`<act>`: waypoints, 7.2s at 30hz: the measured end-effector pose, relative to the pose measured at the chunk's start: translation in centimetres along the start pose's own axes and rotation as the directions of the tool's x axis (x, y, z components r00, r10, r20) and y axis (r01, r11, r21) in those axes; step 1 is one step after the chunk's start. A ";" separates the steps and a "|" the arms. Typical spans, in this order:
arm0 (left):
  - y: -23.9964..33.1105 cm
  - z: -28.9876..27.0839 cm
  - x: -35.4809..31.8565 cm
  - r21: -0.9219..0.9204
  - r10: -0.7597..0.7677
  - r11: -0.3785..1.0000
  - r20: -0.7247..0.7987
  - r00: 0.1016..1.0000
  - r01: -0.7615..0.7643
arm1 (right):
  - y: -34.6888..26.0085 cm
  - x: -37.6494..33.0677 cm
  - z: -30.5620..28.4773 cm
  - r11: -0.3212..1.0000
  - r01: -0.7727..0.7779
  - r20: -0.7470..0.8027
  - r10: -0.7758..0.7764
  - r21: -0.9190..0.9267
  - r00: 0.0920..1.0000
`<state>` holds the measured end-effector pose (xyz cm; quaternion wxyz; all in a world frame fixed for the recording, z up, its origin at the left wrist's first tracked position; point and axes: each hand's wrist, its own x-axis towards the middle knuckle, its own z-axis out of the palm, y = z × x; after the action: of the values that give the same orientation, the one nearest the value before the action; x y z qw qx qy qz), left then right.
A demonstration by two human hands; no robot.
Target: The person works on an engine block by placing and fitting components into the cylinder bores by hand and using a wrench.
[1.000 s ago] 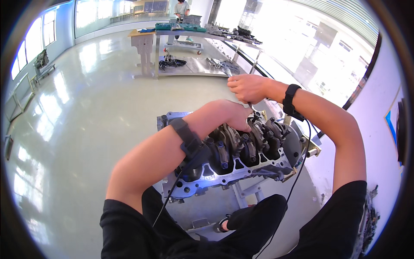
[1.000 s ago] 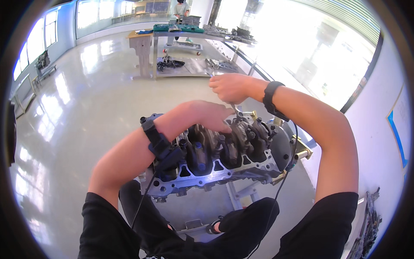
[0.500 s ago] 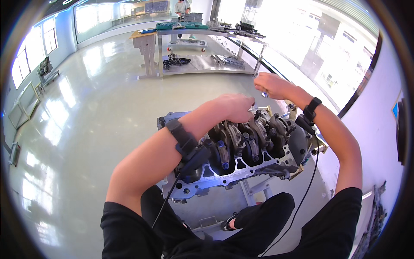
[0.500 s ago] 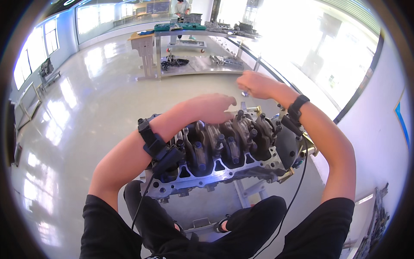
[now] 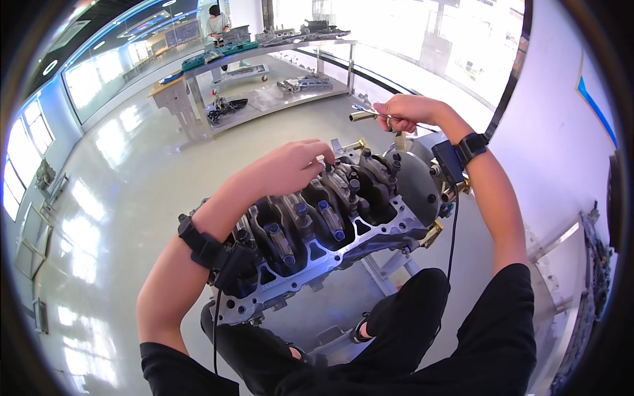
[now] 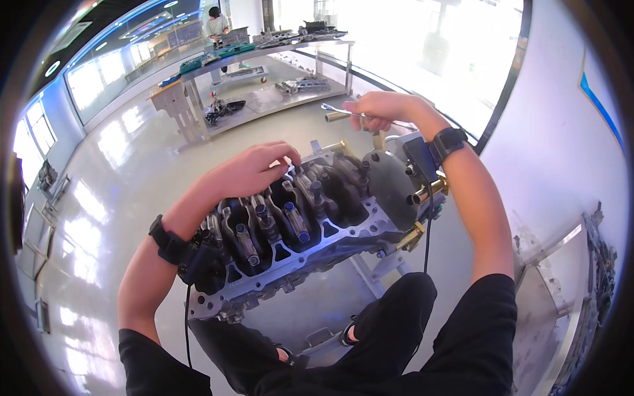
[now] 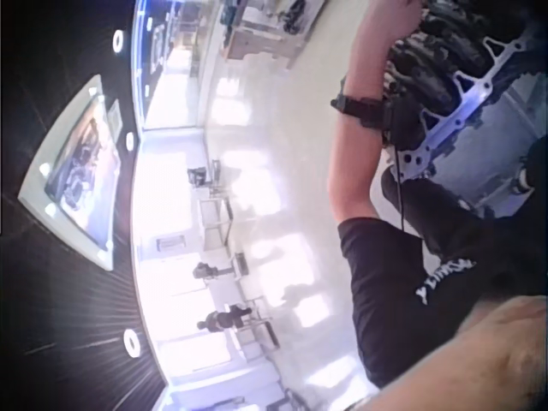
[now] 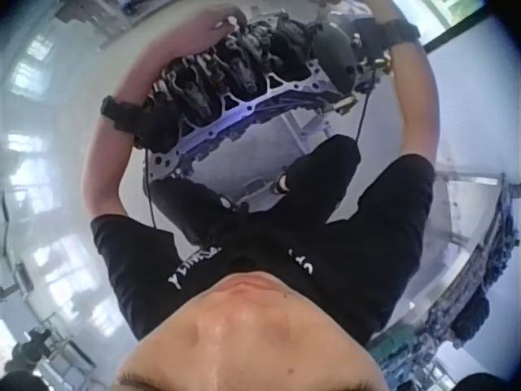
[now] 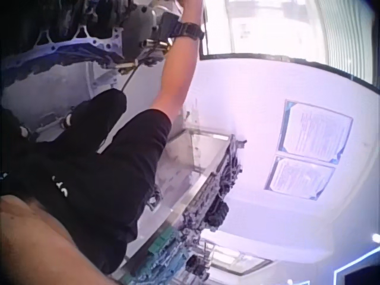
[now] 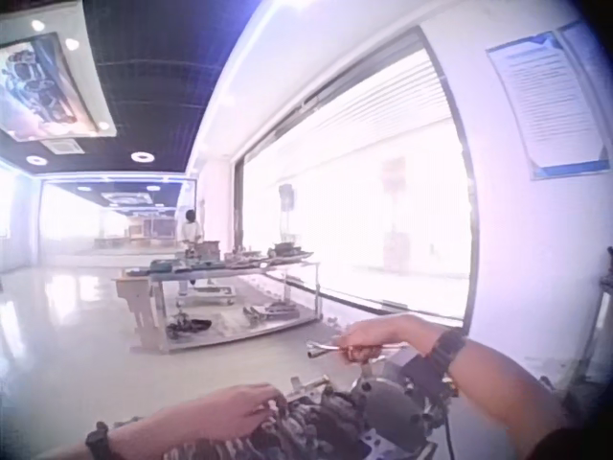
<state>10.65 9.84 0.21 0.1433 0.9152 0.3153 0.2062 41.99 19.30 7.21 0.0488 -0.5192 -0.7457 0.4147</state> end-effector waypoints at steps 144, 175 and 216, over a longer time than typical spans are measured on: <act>1.7 -2.0 -0.9 0.349 -0.305 0.925 0.445 0.842 0.151 | -6.4 -11.7 15.1 0.165 0.350 0.109 -0.757 -0.922 0.644; 1.3 -1.7 -0.8 0.310 -0.296 0.936 0.432 0.852 0.168 | -2.5 -14.3 12.7 -0.004 0.201 0.128 -0.782 -0.980 0.610; -2.2 0.7 -0.4 0.065 0.074 0.996 -0.072 0.995 -0.069 | -3.2 -12.9 9.8 0.955 0.238 0.152 -0.212 -0.177 0.965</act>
<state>9.61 11.18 -1.40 0.0956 0.9216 0.2936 0.2350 40.59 2.81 7.60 -0.0041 -0.4046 -0.8386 0.3648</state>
